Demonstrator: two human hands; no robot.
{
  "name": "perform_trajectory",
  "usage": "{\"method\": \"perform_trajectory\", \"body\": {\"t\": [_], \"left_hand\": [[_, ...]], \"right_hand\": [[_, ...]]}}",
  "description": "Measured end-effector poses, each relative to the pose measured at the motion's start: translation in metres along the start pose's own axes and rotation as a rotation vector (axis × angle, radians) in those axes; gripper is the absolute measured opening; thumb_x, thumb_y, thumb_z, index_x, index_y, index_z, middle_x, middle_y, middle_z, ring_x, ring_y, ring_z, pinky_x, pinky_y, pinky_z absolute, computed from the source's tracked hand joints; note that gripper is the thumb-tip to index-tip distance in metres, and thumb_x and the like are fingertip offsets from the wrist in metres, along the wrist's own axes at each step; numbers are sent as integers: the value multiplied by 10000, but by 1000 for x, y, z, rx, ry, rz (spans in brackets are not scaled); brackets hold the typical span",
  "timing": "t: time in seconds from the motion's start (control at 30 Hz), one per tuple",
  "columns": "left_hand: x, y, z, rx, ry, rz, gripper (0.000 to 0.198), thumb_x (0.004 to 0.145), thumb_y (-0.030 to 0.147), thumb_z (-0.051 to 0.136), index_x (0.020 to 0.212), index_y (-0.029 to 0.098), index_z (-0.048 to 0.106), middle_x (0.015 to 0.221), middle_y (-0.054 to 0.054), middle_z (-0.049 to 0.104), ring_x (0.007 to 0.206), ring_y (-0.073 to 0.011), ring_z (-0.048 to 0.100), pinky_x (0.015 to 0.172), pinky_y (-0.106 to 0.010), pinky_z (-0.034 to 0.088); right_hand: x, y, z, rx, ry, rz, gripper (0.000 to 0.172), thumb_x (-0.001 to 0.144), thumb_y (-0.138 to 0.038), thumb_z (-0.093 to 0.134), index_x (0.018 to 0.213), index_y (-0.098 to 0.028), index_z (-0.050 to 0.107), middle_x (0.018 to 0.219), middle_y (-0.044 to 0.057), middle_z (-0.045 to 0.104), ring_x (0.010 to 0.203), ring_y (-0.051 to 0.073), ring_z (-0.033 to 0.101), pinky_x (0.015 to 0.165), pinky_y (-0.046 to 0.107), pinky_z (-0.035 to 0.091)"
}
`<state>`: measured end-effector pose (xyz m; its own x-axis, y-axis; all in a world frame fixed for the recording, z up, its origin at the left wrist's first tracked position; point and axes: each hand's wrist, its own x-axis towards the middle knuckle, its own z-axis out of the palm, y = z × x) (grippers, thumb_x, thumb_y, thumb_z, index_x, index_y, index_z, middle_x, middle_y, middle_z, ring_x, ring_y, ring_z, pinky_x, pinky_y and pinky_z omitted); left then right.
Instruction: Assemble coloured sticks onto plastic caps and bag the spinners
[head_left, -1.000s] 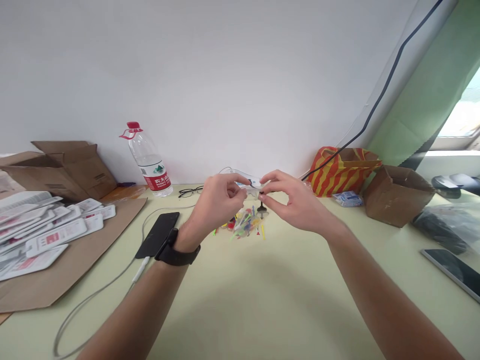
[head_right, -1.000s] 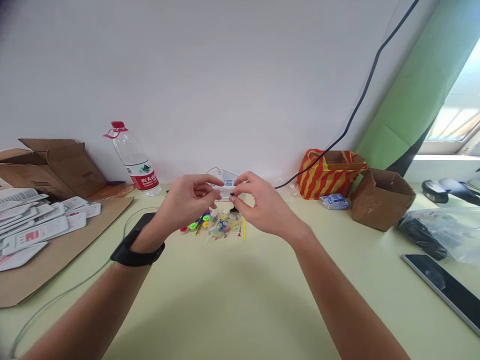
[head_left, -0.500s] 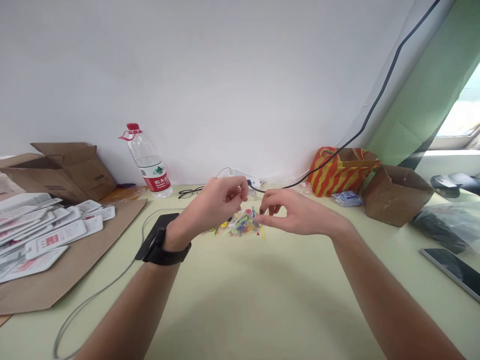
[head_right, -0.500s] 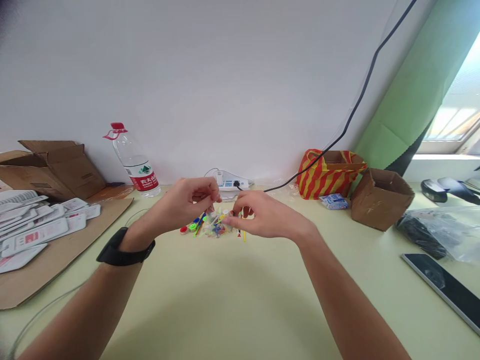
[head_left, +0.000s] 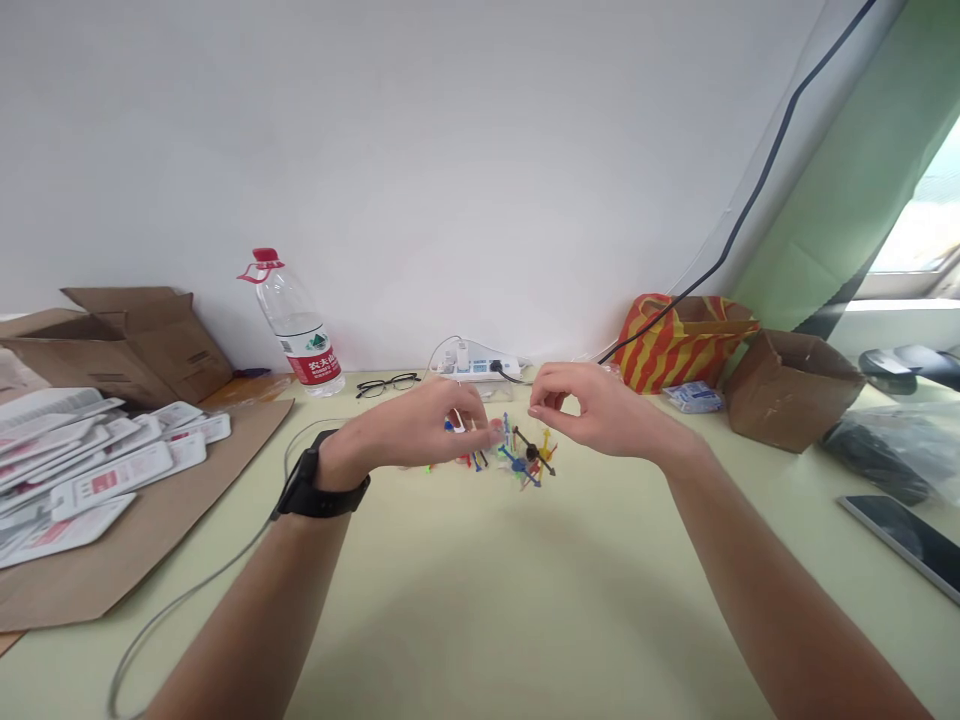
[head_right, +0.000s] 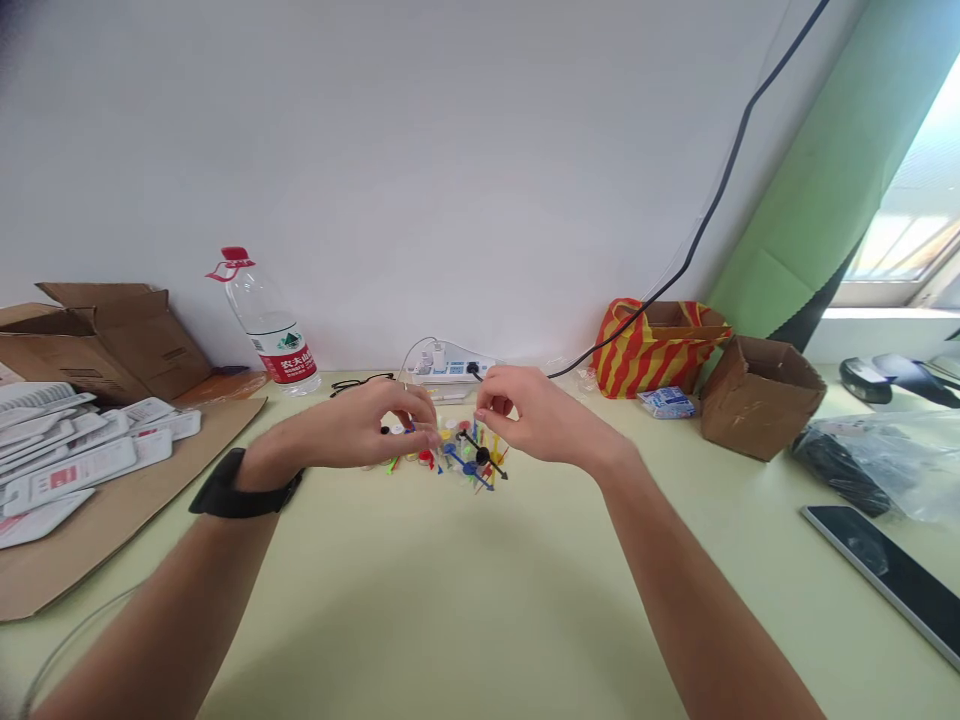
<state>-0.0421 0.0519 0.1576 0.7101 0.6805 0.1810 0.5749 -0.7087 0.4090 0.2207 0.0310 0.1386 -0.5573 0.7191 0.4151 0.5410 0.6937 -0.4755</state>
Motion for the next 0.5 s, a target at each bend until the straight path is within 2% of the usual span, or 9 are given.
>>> {"method": "perform_trajectory", "body": {"t": [0.1, 0.2, 0.27, 0.33, 0.4, 0.5], "left_hand": [[2, 0, 0, -13, 84, 43, 236, 874, 438, 684, 826, 220, 759, 847, -48, 738, 777, -194, 687, 725, -281, 542], [0, 10, -5, -40, 331, 74, 260, 889, 433, 689, 1059, 243, 741, 1065, -64, 741, 937, -211, 686, 852, -312, 548], [-3, 19, -9, -87, 481, 71, 381, 894, 425, 692, 1232, 250, 674, 1204, -78, 710, 1022, -220, 675, 899, -326, 547], [-5, 25, -11, -129, 572, 61, 447, 893, 422, 699, 1300, 251, 628, 1251, -84, 690, 1058, -220, 669, 911, -322, 547], [-5, 25, -11, -148, 595, 55, 471, 893, 429, 705, 1319, 251, 610, 1252, -84, 686, 1077, -219, 666, 918, -316, 543], [-3, 18, -8, -156, 534, 45, 532, 893, 455, 708, 1368, 254, 576, 1273, -93, 678, 1124, -233, 653, 940, -334, 538]], "right_hand": [[-2, 0, -6, -17, 87, -13, 131, 921, -168, 599, 807, -201, 655, 874, 34, 675, 783, 166, 623, 725, 282, 476], [-3, 0, -10, -106, 252, -9, 98, 911, -174, 603, 827, -204, 643, 856, 37, 675, 791, 182, 619, 736, 300, 461], [-2, 1, -11, -129, 225, -23, 94, 902, -167, 603, 828, -208, 646, 840, 33, 682, 782, 184, 619, 735, 305, 455], [-2, 2, -10, -105, 162, -37, 98, 893, -165, 605, 817, -209, 651, 838, 29, 695, 781, 184, 628, 737, 305, 459], [-2, 1, -10, -69, 183, -32, 90, 892, -175, 608, 821, -207, 652, 855, 34, 707, 806, 190, 641, 749, 307, 469], [-2, -2, -9, -38, 216, -23, 83, 886, -183, 618, 816, -207, 654, 853, 36, 713, 814, 194, 646, 759, 313, 481]]}}
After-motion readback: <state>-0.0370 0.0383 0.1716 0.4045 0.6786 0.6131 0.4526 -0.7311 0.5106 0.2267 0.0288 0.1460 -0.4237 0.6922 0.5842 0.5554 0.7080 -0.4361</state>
